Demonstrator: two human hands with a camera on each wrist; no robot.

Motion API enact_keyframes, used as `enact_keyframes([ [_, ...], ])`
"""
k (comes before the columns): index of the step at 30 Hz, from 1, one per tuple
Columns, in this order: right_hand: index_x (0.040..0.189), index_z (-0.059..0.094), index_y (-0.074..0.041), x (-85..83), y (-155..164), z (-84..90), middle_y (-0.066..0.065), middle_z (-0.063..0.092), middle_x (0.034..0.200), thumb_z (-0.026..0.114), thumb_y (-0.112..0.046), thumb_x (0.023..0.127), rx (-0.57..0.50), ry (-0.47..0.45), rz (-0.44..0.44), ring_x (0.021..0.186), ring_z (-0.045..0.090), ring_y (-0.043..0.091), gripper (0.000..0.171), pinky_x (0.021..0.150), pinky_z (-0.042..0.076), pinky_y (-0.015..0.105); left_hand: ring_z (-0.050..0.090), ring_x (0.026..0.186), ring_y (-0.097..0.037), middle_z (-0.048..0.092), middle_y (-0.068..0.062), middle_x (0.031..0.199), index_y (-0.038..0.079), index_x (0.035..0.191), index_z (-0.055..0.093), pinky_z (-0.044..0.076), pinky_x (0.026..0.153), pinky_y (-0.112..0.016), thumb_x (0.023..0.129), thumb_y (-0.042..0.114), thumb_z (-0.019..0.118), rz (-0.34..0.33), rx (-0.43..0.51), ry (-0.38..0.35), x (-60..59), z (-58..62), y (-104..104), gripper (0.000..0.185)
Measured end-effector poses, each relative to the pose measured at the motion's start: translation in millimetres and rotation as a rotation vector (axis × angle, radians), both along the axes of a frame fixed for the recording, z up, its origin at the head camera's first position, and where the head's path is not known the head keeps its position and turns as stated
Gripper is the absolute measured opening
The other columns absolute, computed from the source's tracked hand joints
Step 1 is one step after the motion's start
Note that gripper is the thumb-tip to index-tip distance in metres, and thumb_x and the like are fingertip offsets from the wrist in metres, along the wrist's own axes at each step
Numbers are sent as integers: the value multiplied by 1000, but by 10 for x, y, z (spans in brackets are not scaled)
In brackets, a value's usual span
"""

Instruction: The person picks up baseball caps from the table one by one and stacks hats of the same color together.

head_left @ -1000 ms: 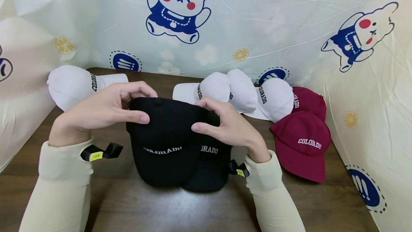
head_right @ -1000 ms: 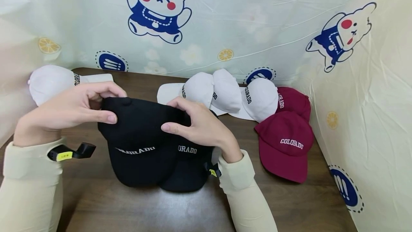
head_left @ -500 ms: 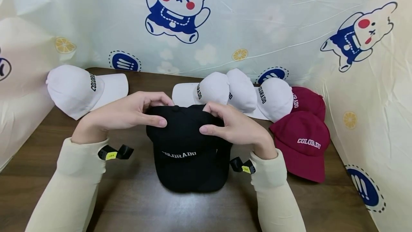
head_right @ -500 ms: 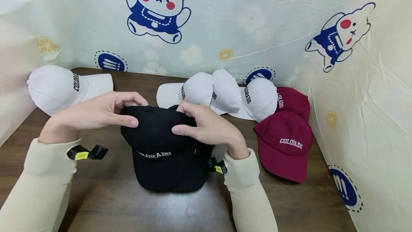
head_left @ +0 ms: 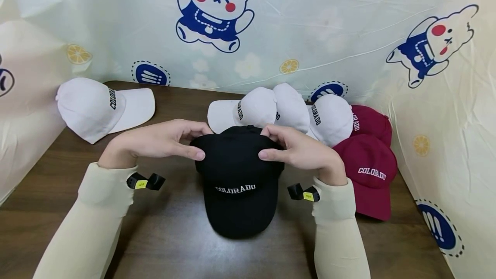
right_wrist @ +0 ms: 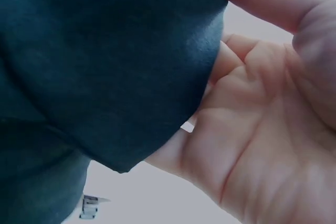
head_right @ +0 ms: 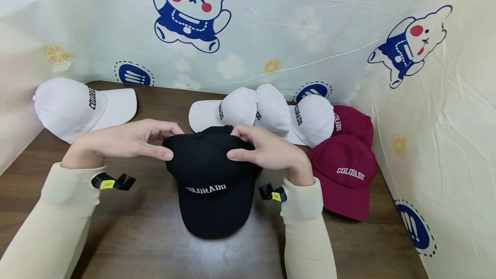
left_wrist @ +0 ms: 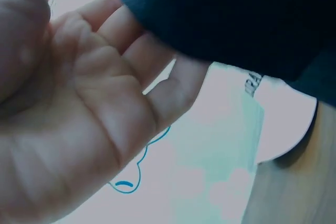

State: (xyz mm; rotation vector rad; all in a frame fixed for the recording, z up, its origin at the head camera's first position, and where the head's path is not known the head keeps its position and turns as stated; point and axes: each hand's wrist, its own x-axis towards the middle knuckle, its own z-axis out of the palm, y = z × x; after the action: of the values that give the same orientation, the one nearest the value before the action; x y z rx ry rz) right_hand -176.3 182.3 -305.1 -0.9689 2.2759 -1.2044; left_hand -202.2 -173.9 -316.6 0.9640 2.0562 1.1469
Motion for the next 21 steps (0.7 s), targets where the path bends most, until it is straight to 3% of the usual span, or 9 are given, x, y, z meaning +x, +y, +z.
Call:
enact_keyframes([
  [5, 102, 57, -11, -36, 106, -23, 2, 49, 76, 71, -16, 103, 50, -39, -27, 73, 46, 19, 15, 69, 40, 31, 64, 112, -27, 71, -4, 122, 17, 130, 63, 54, 94, -33, 106, 22, 69, 50, 69, -34, -7, -19, 67, 26],
  [12, 104, 55, -11, -89, 217, -87, 4, 47, 78, 68, -19, 105, 91, -91, -71, 74, 46, 17, 16, 71, 40, 31, 63, 118, -29, 71, -7, 128, 13, 135, 61, 54, 99, -34, 107, 20, 67, 89, 145, -63, -51, -134, 203, 30],
  [21, 110, 54, -8, -192, 298, -209, 4, 45, 79, 67, -19, 105, 105, -159, -114, 69, 41, 15, 17, 67, 38, 30, 64, 114, -28, 70, -10, 119, 15, 138, 62, 53, 97, -32, 107, 25, 67, 189, 127, -58, -89, -265, 310, 33],
])
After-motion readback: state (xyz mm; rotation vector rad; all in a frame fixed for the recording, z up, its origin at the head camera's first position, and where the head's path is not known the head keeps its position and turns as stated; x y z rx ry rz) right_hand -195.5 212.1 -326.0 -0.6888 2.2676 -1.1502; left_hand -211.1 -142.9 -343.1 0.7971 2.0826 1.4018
